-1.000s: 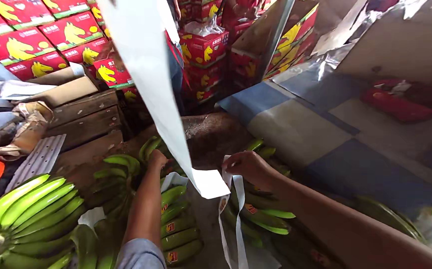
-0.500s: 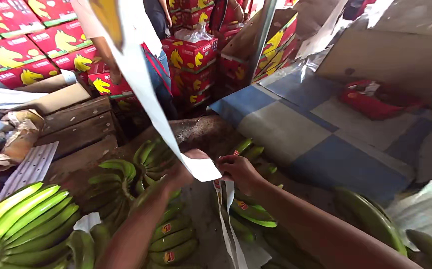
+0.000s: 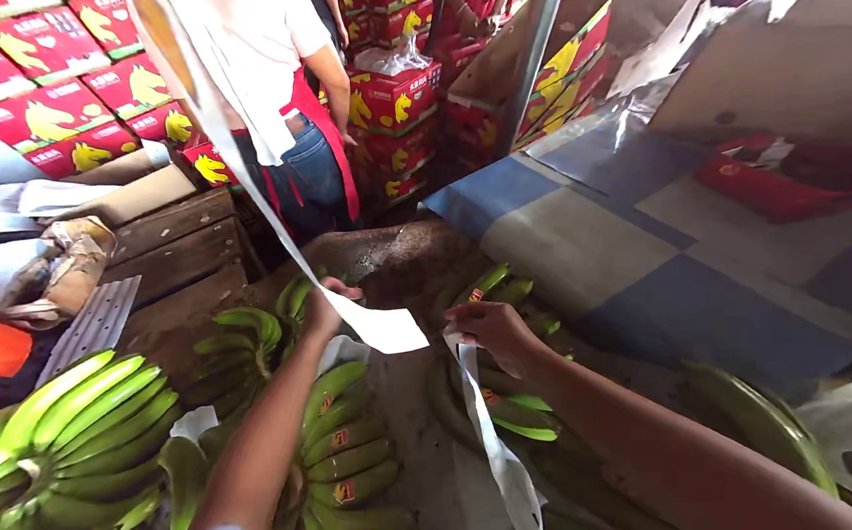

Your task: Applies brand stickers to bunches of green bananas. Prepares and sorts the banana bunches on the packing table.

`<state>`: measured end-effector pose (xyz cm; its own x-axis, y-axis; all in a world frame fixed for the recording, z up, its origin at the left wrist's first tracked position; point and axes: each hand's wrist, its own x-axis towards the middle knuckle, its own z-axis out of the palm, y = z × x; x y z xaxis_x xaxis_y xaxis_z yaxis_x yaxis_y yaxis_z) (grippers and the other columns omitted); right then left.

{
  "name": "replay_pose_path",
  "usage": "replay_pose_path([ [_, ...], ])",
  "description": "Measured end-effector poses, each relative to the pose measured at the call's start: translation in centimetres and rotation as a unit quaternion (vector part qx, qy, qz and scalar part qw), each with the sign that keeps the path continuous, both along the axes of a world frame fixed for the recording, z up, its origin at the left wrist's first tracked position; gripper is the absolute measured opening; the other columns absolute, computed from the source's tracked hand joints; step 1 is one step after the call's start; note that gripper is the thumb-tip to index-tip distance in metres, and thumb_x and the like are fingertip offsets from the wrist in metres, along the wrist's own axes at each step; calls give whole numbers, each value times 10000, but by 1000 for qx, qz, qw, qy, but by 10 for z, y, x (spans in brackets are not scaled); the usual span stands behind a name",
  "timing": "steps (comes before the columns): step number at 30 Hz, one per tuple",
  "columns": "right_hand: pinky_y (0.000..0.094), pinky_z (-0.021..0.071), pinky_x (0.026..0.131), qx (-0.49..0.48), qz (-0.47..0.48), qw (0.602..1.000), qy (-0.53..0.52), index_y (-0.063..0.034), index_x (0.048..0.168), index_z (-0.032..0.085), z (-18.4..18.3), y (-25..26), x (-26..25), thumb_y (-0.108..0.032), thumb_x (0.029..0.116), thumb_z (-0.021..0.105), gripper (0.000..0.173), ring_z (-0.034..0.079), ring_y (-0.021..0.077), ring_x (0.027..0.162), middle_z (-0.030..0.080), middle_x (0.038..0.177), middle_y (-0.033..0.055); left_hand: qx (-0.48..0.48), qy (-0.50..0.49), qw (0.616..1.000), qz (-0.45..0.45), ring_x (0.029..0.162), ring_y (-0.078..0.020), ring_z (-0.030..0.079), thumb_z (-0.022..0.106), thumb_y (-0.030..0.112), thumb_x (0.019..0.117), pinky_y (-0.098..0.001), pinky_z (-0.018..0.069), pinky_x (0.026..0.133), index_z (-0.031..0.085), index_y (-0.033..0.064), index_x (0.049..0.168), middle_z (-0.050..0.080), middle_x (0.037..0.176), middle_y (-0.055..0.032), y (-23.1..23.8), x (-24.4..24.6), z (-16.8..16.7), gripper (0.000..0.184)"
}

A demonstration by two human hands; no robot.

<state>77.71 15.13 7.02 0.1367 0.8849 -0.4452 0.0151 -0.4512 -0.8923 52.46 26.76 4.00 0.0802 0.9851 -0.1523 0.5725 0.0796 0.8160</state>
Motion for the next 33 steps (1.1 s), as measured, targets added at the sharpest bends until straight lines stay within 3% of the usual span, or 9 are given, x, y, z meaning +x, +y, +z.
replay_pose_path([
  [3, 288, 573, 739, 14, 39, 999, -27, 39, 1177, 643, 5, -1, 3, -10, 971, 639, 212, 665, 134, 825, 666, 1044, 119, -72, 13, 988, 134, 863, -249, 702, 701, 68, 959, -393, 586, 802, 513, -70, 1342, 674, 1133, -234, 43, -35, -40, 448],
  [7, 336, 566, 823, 41, 137, 985, -96, -25, 1322, 573, 12, -4, 9, 62, 840, 739, 517, 655, 174, 967, 614, 1226, 154, -148, 100, 974, 136, 914, -258, 713, 683, 103, 979, -402, 583, 824, 533, -57, 1332, 681, 1162, -217, 61, -39, -63, 415],
  [11, 268, 485, 709, 10, 180, 974, -140, -119, 1203, 726, 19, -6, 16, -34, 902, 736, 312, 589, 70, 794, 695, 1060, 43, -101, 252, 956, 107, 1131, -325, 654, 700, 64, 918, -460, 536, 964, 554, -78, 1314, 617, 1282, -260, 70, -28, -71, 446],
  [15, 269, 584, 730, 0, 135, 986, -94, -13, 1076, 719, 15, -11, 16, -21, 956, 671, 130, 678, 92, 762, 707, 925, 58, 24, 357, 933, 49, 1286, -462, 560, 754, 150, 911, -637, 430, 1059, 546, -50, 1372, 582, 1364, -296, 60, -18, -53, 544],
  [19, 297, 610, 697, -17, 72, 996, -41, 35, 1176, 646, 14, -19, 15, -6, 1008, 583, 183, 697, 141, 793, 670, 1046, 124, 151, 124, 968, -159, 1117, -349, 661, 744, 170, 932, -506, 520, 1006, 717, -49, 1072, 685, 1152, -234, 12, 30, -14, 262],
  [23, 285, 601, 677, -32, 40, 999, -2, 43, 1210, 629, 15, -24, 9, 25, 987, 586, 227, 687, 139, 766, 665, 1052, 132, 177, -14, 897, -404, 1082, -243, 679, 774, 128, 874, -414, 510, 1012, 772, 18, 1018, 737, 1066, -137, -81, 76, 27, 181],
  [26, 268, 592, 689, -40, 31, 998, 29, 46, 1204, 621, 19, -31, 3, 53, 972, 587, 235, 677, 126, 763, 661, 1016, 113, 306, 87, 857, -405, 910, -284, 726, 789, 129, 841, -535, 495, 985, 742, 38, 905, 740, 912, -120, -111, 85, 31, 120],
  [29, 249, 579, 698, -59, 8, 996, 64, 45, 1229, 599, 19, -32, 1, 64, 977, 569, 255, 663, 112, 768, 645, 1038, 109, 390, 86, 841, -364, 887, -254, 745, 779, 110, 832, -498, 527, 980, 711, 41, 832, 747, 895, -105, -118, 81, 23, 97],
  [33, 255, 579, 722, -31, -9, 998, 46, 43, 1255, 601, 8, -31, 10, 70, 974, 569, 285, 670, 121, 815, 649, 1099, 134, 162, -19, 944, -288, 1045, -215, 672, 737, 117, 909, -359, 532, 960, 708, -56, 940, 705, 1060, -157, -93, 57, 28, 178],
])
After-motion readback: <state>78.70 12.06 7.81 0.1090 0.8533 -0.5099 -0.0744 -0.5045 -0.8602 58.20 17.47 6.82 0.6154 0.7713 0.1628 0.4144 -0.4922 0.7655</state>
